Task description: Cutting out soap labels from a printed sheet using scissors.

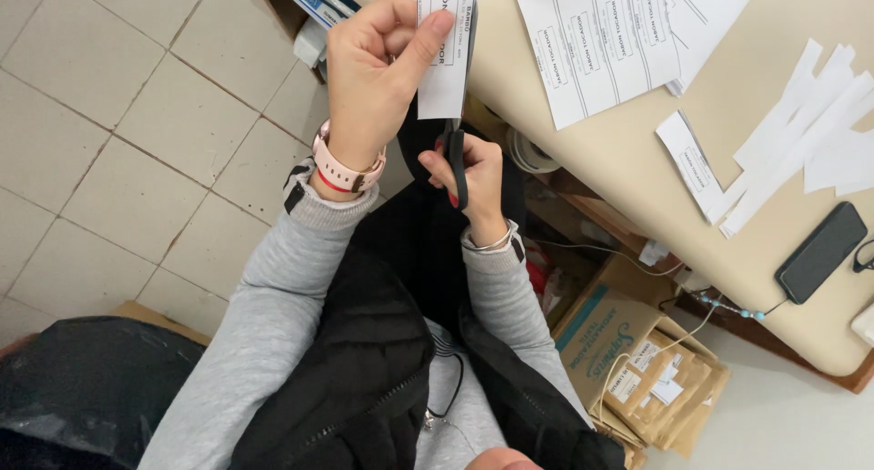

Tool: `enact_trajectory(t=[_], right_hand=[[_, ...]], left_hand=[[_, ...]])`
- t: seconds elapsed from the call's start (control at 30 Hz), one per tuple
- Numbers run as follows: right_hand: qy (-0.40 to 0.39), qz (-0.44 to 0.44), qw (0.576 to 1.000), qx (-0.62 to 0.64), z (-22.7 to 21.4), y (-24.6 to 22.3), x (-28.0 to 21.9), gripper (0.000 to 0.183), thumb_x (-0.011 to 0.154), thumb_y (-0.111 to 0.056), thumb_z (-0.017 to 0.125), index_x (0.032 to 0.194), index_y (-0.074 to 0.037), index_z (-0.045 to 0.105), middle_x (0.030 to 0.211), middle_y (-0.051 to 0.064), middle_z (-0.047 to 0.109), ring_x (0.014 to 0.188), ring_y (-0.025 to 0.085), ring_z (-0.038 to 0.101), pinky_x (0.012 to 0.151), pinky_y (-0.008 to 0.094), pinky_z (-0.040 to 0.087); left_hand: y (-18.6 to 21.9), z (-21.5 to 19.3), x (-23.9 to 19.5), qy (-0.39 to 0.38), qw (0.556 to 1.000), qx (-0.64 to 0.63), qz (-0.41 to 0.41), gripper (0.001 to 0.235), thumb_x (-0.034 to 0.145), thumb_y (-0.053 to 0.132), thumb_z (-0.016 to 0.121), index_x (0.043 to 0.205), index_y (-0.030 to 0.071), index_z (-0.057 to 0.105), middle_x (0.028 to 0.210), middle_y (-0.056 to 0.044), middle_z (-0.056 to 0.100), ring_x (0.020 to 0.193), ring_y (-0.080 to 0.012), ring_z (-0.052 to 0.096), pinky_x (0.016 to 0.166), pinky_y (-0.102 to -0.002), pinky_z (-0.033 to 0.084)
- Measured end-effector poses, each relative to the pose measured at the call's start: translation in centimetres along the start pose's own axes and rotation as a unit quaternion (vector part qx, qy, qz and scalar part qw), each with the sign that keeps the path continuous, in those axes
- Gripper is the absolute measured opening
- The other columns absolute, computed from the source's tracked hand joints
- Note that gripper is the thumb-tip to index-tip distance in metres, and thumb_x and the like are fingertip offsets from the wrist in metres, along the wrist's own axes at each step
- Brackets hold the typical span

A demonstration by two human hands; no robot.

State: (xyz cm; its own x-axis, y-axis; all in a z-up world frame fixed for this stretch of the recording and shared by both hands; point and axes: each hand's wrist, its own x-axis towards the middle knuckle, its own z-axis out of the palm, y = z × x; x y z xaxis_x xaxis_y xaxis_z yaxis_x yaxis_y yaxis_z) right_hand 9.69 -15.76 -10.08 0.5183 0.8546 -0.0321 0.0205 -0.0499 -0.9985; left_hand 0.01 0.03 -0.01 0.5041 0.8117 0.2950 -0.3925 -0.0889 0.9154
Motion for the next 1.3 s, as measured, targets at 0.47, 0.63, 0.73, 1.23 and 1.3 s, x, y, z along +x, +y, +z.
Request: enact_trajectory(t=[0.47,0.63,0.73,1.23,1.3], right_hand=[[-0.003,-0.015,0.998,0.064,-0.5,0.7,-0.1,0.017,0.089,-0.007,0.082,0.089,0.001,0.067,0.075,0.001,0.067,0.064,0.008,0.063,0.061,0.022,0.052],[0.005,-0.028,0.998,0.06,-0.3,0.1,-0.1,0.015,0.089,-0.007,0.081,0.09,0.001,0.068,0.078,0.002,0.069,0.065,0.008,0.063,0.061,0.022,0.052],[0.011,-0.028,0.998,0.054,-0.2,0.1,-0.1,0.014,0.089,-0.006,0.08,0.091,0.001,0.069,0.078,0.002,0.069,0.064,0.008,0.063,0.061,0.022,0.052],[0.039,-0.012,0.999,0.027,0.1,0.2,0.1,0.012,0.091,-0.006,0.079,0.093,0.003,0.072,0.076,0.004,0.071,0.06,0.008,0.064,0.056,0.022,0.052],[0.036,-0.016,0.999,0.03,0.0,0.2,0.0,0.011,0.093,-0.006,0.077,0.093,0.004,0.072,0.077,0.004,0.071,0.061,0.008,0.065,0.057,0.022,0.053]], left_hand=[[1.3,0.5,-1.4,-0.055,0.992,-0.058,-0.097,0.012,0.103,0.008,0.07,0.099,-0.003,0.07,0.079,0.0,0.076,0.068,-0.0021,0.068,0.058,-0.02,0.053],[0.5,0.5,-2.1,-0.052,0.995,-0.005,-0.081,0.013,0.104,0.007,0.073,0.097,-0.004,0.071,0.08,-0.001,0.074,0.07,0.0001,0.059,0.059,-0.018,0.046],[0.4,0.4,-2.1,-0.052,0.995,-0.016,-0.08,0.013,0.104,0.007,0.073,0.097,-0.004,0.07,0.08,-0.001,0.073,0.07,0.0003,0.059,0.06,-0.018,0.046],[0.4,0.5,-2.1,-0.06,0.994,-0.026,-0.087,0.013,0.105,0.007,0.072,0.098,-0.004,0.07,0.083,-0.003,0.075,0.072,-0.0006,0.061,0.061,-0.019,0.048],[0.7,0.5,-2.1,-0.061,0.994,-0.03,-0.086,0.013,0.105,0.008,0.072,0.099,-0.004,0.07,0.083,-0.003,0.075,0.072,-0.0009,0.063,0.061,-0.019,0.049]])
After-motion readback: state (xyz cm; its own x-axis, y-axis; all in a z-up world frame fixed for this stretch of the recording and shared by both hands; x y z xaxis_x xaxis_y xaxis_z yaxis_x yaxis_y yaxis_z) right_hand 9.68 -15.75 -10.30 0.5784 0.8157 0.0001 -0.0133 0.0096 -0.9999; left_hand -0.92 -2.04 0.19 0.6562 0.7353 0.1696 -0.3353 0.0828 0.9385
